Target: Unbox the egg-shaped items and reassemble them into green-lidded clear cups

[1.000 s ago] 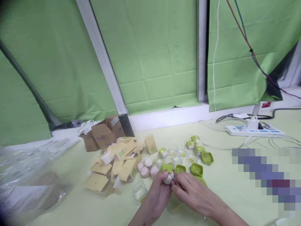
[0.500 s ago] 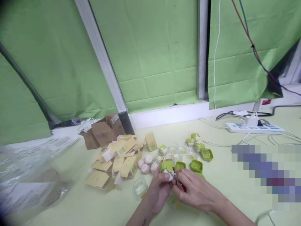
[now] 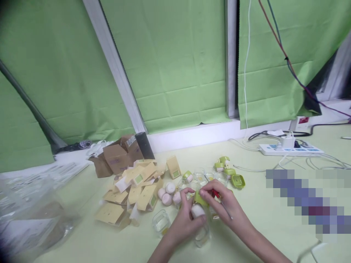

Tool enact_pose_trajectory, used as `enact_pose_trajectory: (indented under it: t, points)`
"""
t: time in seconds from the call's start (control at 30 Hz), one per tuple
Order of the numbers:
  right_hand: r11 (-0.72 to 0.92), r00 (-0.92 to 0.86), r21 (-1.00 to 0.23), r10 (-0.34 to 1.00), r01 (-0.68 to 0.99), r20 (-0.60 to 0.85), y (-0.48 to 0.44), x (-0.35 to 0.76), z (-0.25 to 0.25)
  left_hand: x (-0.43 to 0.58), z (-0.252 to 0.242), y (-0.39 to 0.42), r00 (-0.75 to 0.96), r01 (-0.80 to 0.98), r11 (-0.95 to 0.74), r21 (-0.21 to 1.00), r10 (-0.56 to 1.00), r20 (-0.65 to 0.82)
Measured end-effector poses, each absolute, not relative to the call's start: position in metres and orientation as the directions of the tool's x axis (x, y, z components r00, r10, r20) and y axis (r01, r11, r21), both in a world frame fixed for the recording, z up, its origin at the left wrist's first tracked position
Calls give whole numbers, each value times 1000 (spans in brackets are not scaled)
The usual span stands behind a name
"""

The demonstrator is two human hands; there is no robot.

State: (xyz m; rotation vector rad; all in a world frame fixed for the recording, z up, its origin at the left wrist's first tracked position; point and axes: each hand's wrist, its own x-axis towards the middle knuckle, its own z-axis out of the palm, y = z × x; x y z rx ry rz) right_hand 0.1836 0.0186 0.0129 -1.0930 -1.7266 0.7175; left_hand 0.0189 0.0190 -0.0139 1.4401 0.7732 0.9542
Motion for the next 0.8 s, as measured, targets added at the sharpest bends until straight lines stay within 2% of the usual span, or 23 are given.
enact_pose_trajectory:
  t: [0.1,0.2,0.3,0.43,0.63,0.8]
  points:
    - [291,78,-935,947,202,311,22,187,10,22,-9,23,274,-14,-133,991,953,132]
    - [238,137,-963,957,129,255,23,186,6,25,-5,25,185,42,-170,985,970,159]
    - [230,78,-965,967,128,241,22,182,4,26,-4,24,181,-31,-161,986,970,164]
    - [223,102,-972,968,73,230,18,176,5,26,-3,21,210,-198,-89,976,969,131]
    - [275,195,-960,940,54,280,15,168,1,28,6,15,306,-314,28,949,949,73]
    - [276,192,-960,940,50,281,11,166,0,28,8,13,292,-385,67,920,955,53]
